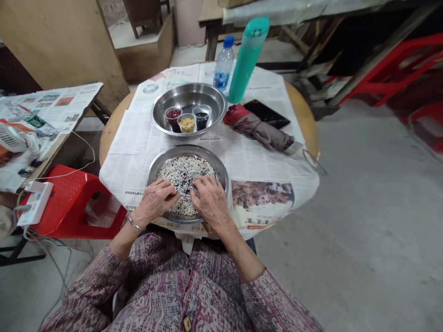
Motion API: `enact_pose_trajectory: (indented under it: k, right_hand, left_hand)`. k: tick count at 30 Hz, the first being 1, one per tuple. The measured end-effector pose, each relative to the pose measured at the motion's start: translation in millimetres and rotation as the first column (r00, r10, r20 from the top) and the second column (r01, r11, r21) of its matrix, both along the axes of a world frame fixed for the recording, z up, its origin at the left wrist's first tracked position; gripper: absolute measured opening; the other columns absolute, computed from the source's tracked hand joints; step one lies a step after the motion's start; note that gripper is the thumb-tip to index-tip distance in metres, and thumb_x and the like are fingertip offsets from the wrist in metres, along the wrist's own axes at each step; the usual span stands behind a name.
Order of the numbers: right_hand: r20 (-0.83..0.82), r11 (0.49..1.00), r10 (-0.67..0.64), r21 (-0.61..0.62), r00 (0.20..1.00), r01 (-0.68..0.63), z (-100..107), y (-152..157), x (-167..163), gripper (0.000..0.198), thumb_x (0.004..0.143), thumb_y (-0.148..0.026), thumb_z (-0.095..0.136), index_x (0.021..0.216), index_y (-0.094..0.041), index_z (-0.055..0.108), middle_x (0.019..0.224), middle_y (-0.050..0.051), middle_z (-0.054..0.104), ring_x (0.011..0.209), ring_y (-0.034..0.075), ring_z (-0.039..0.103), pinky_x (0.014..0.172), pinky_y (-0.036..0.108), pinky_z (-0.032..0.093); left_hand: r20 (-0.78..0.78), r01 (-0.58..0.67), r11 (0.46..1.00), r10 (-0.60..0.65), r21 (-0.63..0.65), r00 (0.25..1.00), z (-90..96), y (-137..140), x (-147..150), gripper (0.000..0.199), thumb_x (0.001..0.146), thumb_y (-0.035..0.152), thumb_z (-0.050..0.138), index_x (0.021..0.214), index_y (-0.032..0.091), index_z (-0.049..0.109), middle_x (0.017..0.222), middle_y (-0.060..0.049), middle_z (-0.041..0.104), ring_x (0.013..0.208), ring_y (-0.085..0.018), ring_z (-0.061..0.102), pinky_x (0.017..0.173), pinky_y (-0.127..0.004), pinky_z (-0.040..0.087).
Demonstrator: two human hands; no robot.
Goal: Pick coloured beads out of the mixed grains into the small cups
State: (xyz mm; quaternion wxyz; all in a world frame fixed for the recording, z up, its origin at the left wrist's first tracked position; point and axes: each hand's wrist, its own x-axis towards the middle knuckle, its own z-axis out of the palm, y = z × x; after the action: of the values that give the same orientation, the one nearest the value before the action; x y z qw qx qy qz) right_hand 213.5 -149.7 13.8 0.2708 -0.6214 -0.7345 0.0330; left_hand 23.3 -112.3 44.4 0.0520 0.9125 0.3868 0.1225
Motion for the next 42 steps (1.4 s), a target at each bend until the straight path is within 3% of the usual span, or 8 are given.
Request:
enact_pose_trajectory:
  k: [8, 13, 23, 29, 32, 36, 42]
  right_hand:
    - [0.008, 1.0, 0.004, -0.009, 1.0, -0.004, 0.6, 0.2, 0.3, 0.011, 0.09, -0.023, 0.055, 0.094, -0.019, 0.064, 0.103, 0.009, 0.068, 0.104, 0.025, 0.056, 0.087, 0.037, 0.044]
    - [0.016, 1.0, 0.009, -0.026, 1.0, -0.008, 1.0, 0.2, -0.1, 0.013, 0.091, -0.023, 0.053, 0.094, -0.018, 0.064, 0.103, 0.009, 0.068, 0.102, 0.025, 0.055, 0.088, 0.038, 0.042]
    - [-0.01, 0.999, 0.006, -0.042, 1.0, -0.007, 3.4, 1.0, -0.7, 0.013, 0.09, -0.022, 0.053, 0.094, -0.018, 0.065, 0.101, 0.008, 0.069, 0.103, 0.024, 0.055, 0.089, 0.036, 0.042]
    - [0.011, 0.999, 0.003, -0.045, 1.0, -0.003, 3.8, 0.7, -0.9, 0.013, 0.09, -0.022, 0.053, 0.093, -0.018, 0.065, 0.099, 0.009, 0.068, 0.102, 0.025, 0.055, 0.088, 0.036, 0.042]
    - [0.025, 0.999, 0.006, -0.045, 1.0, -0.004, 4.1, 0.5, -1.0, 0.013, 0.091, -0.022, 0.053, 0.093, -0.018, 0.065, 0.099, 0.009, 0.068, 0.1, 0.025, 0.055, 0.087, 0.036, 0.042]
    - [0.022, 0.999, 0.001, -0.047, 1.0, 0.0, 4.4, 0.3, -1.1, 0.012, 0.091, -0.022, 0.054, 0.092, -0.017, 0.065, 0.098, 0.008, 0.068, 0.1, 0.024, 0.056, 0.087, 0.036, 0.042]
    - [0.013, 1.0, 0.002, -0.028, 1.0, -0.002, 4.8, 0.1, -1.5, 0.012, 0.091, -0.023, 0.053, 0.091, -0.018, 0.064, 0.098, 0.008, 0.069, 0.099, 0.024, 0.056, 0.086, 0.035, 0.041]
  left_hand:
    - [0.009, -0.051, 0.998, 0.052, -0.047, 0.999, 2.0, 1.5, 1.9, 0.009, 0.096, 0.023, 0.054, 0.096, 0.02, 0.062, 0.097, -0.003, 0.063, 0.098, -0.018, 0.057, 0.093, -0.034, 0.048]
    - [-0.012, -0.074, 0.996, 0.074, -0.056, 0.997, -0.3, 6.2, 6.7, 0.016, 0.095, 0.02, 0.053, 0.109, 0.022, 0.06, 0.105, -0.003, 0.063, 0.106, -0.019, 0.056, 0.098, -0.036, 0.047]
    - [-0.158, -0.136, 0.991, 0.131, -0.018, 0.979, 7.8, 9.5, 25.8, 0.023, 0.096, 0.015, 0.046, 0.111, 0.021, 0.063, 0.105, -0.007, 0.062, 0.103, -0.021, 0.053, 0.09, -0.034, 0.048]
    - [-0.133, -0.04, 0.999, 0.04, 0.004, 0.99, 6.9, 18.8, 24.8, 0.028, 0.094, 0.01, 0.046, 0.113, 0.022, 0.063, 0.12, -0.004, 0.061, 0.108, -0.022, 0.05, 0.091, -0.034, 0.045]
    - [-0.183, -0.026, 1.0, 0.026, 0.001, 0.983, 8.6, 24.8, 24.8, 0.023, 0.095, 0.013, 0.045, 0.102, 0.021, 0.066, 0.112, -0.004, 0.063, 0.104, -0.022, 0.052, 0.089, -0.036, 0.044]
    - [-0.223, -0.089, 0.995, 0.094, 0.033, 0.97, 11.9, 29.0, 22.6, 0.02, 0.097, 0.018, 0.045, 0.096, 0.02, 0.065, 0.102, -0.006, 0.064, 0.099, -0.023, 0.052, 0.085, -0.038, 0.043]
    - [-0.192, -0.155, 0.987, 0.158, 0.029, 0.969, 15.4, 24.6, 18.3, 0.02, 0.096, 0.018, 0.046, 0.102, 0.02, 0.065, 0.107, -0.007, 0.063, 0.102, -0.024, 0.051, 0.086, -0.038, 0.044]
